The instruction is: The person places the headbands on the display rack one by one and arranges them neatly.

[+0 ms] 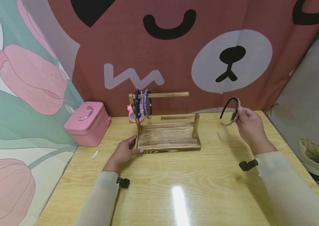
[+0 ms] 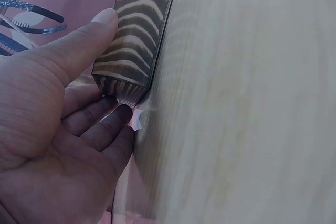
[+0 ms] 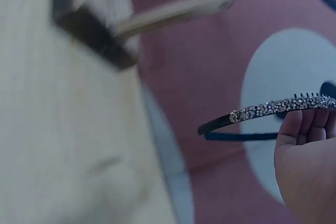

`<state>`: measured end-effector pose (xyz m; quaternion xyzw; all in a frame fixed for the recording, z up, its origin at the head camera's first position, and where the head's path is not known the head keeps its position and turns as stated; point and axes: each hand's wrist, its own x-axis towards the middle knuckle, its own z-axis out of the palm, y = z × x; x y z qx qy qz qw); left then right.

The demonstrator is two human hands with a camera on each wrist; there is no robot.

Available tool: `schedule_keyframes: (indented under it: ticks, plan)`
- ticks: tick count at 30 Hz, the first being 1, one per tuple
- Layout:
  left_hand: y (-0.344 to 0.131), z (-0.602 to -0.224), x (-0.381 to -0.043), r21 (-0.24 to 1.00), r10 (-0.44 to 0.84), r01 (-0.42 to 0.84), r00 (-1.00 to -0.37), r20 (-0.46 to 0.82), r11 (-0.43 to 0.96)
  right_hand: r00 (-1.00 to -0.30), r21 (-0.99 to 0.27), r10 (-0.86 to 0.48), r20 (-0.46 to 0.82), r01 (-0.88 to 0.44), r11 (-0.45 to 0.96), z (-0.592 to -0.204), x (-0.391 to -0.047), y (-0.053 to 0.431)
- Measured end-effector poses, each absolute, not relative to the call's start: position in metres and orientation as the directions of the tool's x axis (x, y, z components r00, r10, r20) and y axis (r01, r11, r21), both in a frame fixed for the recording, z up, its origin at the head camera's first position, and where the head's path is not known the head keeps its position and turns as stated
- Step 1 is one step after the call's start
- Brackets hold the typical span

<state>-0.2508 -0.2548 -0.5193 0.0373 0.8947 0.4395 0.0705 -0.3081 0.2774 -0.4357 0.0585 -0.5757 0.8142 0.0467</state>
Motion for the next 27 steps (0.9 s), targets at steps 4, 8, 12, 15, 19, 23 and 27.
schedule_keyframes:
  ticks: [4, 8, 12, 15, 19, 23, 27]
  plan:
    - [-0.256, -0.519, -0.25, 0.794, 0.125, -0.006, -0.987, -0.103, 0.608, -0.981, -0.801, 0.004, 0.193, -0.16, -0.577, -0.413, -0.308, 0.254]
    - [-0.256, -0.52, -0.25, 0.794, 0.118, -0.021, -0.986, -0.116, 0.608, -0.973, -0.771, -0.009, 0.23, -0.177, -0.612, -0.393, -0.308, 0.235]
    - [-0.256, -0.521, -0.251, 0.794, 0.114, -0.03, -0.986, -0.124, 0.607, -0.963, -0.767, -0.03, 0.269, -0.195, -0.611, -0.378, -0.307, 0.221]
    - [-0.256, -0.52, -0.251, 0.794, 0.113, -0.031, -0.986, -0.125, 0.607, -0.95, -0.765, -0.048, 0.308, -0.217, -0.606, -0.367, -0.307, 0.212]
    - [-0.256, -0.519, -0.25, 0.794, 0.112, -0.03, -0.986, -0.123, 0.608, -0.935, -0.756, -0.062, 0.35, -0.243, -0.607, -0.351, -0.306, 0.2]
    - [-0.256, -0.519, -0.25, 0.795, 0.115, -0.026, -0.986, -0.12, 0.606, -0.93, -0.735, -0.068, 0.362, -0.24, -0.634, -0.333, -0.306, 0.189]
    - [-0.256, -0.52, -0.251, 0.802, 0.12, -0.02, -0.986, -0.113, 0.596, -0.919, -0.726, -0.093, 0.384, -0.238, -0.645, -0.319, -0.307, 0.174]
